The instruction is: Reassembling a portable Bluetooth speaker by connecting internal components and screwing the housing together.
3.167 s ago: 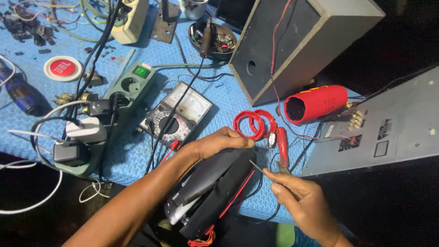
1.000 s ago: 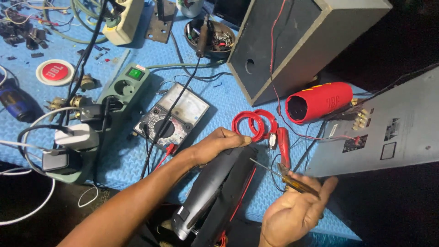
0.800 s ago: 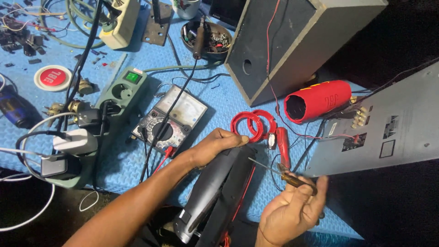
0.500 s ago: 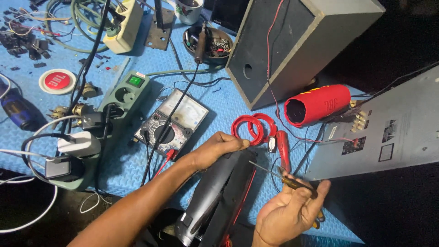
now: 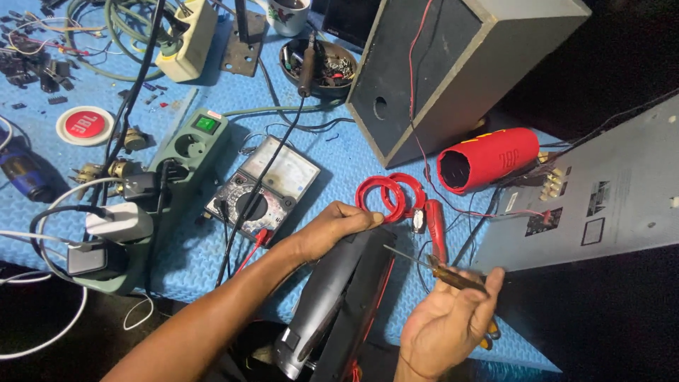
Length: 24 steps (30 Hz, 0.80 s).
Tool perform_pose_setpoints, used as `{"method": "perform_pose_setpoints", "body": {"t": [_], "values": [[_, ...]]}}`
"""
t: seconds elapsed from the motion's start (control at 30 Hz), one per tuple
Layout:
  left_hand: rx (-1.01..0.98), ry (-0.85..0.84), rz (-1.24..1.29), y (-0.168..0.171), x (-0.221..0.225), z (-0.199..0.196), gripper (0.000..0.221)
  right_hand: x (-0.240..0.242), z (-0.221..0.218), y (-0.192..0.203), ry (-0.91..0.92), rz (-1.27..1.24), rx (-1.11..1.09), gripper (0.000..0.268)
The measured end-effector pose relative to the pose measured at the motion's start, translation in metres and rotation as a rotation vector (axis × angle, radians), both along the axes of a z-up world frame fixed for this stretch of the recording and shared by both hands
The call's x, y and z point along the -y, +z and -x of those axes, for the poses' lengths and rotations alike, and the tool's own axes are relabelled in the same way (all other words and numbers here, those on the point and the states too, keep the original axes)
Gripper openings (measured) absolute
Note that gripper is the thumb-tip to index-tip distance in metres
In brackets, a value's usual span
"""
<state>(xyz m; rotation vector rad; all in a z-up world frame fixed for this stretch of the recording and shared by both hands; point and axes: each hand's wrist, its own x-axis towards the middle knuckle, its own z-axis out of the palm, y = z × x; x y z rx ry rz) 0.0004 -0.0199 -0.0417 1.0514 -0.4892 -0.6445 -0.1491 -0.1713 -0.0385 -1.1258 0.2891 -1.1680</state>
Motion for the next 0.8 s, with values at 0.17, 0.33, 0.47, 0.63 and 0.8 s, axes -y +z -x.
{"method": "perform_pose_setpoints", "body": {"t": [0.17, 0.33, 0.47, 0.63, 0.8], "values": [[-0.011, 0.009, 0.023, 0.004, 0.0, 0.001, 0.053, 0.0, 0.003, 0.005, 0.084, 0.032, 0.054, 0.054], [-0.018, 0.007, 0.007, 0.005, 0.002, 0.002, 0.056, -0.009, 0.005, 0.025, 0.089, 0.003, -0.04, 0.053], [-0.042, 0.005, 0.006, 0.006, 0.0, 0.005, 0.053, -0.006, 0.007, 0.021, 0.139, 0.132, -0.044, 0.052], [-0.027, 0.019, 0.03, -0.004, 0.003, 0.001, 0.049, 0.005, 0.01, 0.004, 0.072, 0.115, -0.041, 0.048], [-0.024, 0.009, -0.027, 0.008, 0.0, 0.004, 0.057, -0.003, 0.013, 0.015, 0.126, 0.084, -0.064, 0.043]]}}
